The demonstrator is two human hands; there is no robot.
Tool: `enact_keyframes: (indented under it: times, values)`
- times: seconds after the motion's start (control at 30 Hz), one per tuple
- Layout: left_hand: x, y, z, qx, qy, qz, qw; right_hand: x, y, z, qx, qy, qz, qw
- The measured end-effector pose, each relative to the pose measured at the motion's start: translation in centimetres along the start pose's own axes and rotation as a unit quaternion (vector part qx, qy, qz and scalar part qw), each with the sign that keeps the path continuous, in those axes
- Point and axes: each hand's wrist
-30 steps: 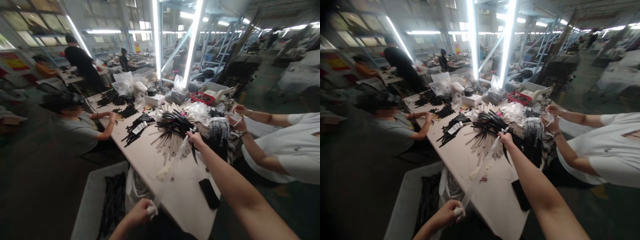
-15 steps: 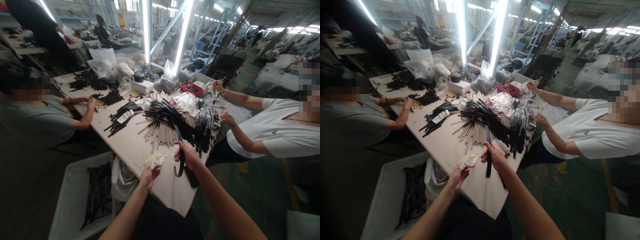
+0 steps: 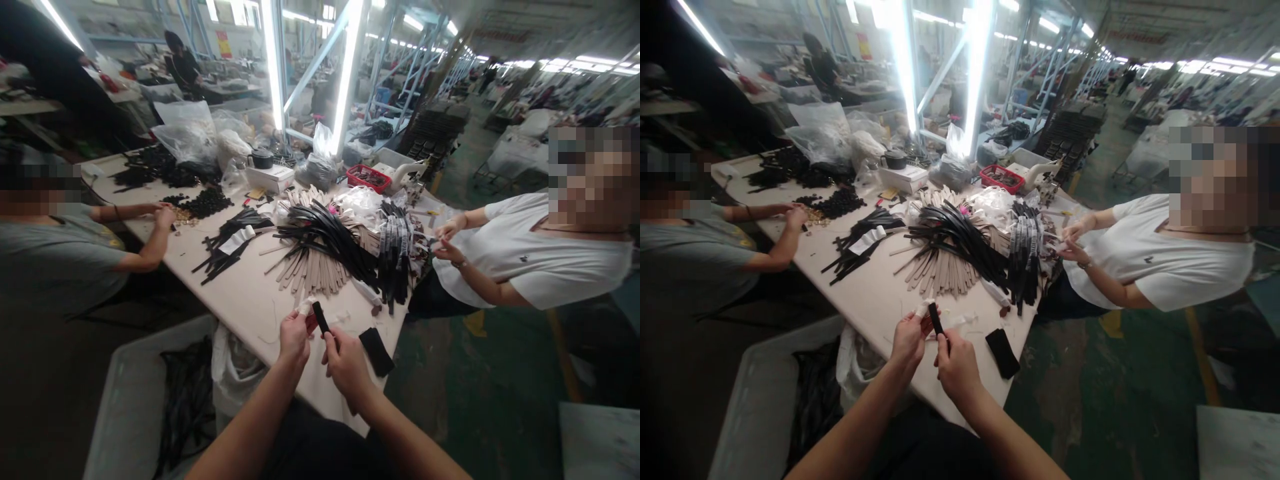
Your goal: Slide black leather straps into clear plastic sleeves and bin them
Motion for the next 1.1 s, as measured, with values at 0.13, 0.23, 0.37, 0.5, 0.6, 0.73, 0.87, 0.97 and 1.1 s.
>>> enact_keyframes:
  times: [0.13,0.23,0.37,0.5,0.6,0.73,0.87,0.97,1.1]
  values:
    - [0.3,0.1,0.9,0.013,0.028,-0.012,0.999,0.8,0.2,1.1,0.014,0.023,0.006,1.0]
    - [0.7,0.1,1.3,0.02,0.053,-0.022,0.998,0.9,0.3,1.4,0.01,0.011,0.011,1.0]
    - [1.3,-0.1,1.6,0.034,0.075,-0.039,0.996,0.9,0.5,1.6,0.013,0.004,0.008,1.0]
    - [1.4,-0.5,1.6,0.035,0.075,-0.036,0.996,0.9,0.6,1.6,0.026,0.032,-0.019,0.999]
    - [1.2,-0.5,1.6,0.031,0.072,-0.027,0.997,0.9,0.6,1.5,0.029,0.055,-0.043,0.997]
    - [1.0,0.0,1.7,0.024,0.072,-0.024,0.997,0.9,0.4,1.6,0.027,0.072,-0.049,0.996]
    - [1.2,0.5,1.8,0.02,0.079,-0.026,0.996,0.9,0.3,1.7,0.031,0.075,-0.04,0.996]
    - [1.5,0.7,1.8,0.017,0.081,-0.024,0.996,1.2,0.5,1.8,0.035,0.073,-0.03,0.996]
    - [1.5,1.0,1.5,0.01,0.059,-0.025,0.998,1.3,0.6,1.8,0.023,0.074,-0.035,0.996]
Point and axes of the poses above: each hand's wrist, its own y-axis away from the middle knuckle, its own z-axis out of the palm, x = y × z, and after that the axes turned 2 degrees about -x, right-handed
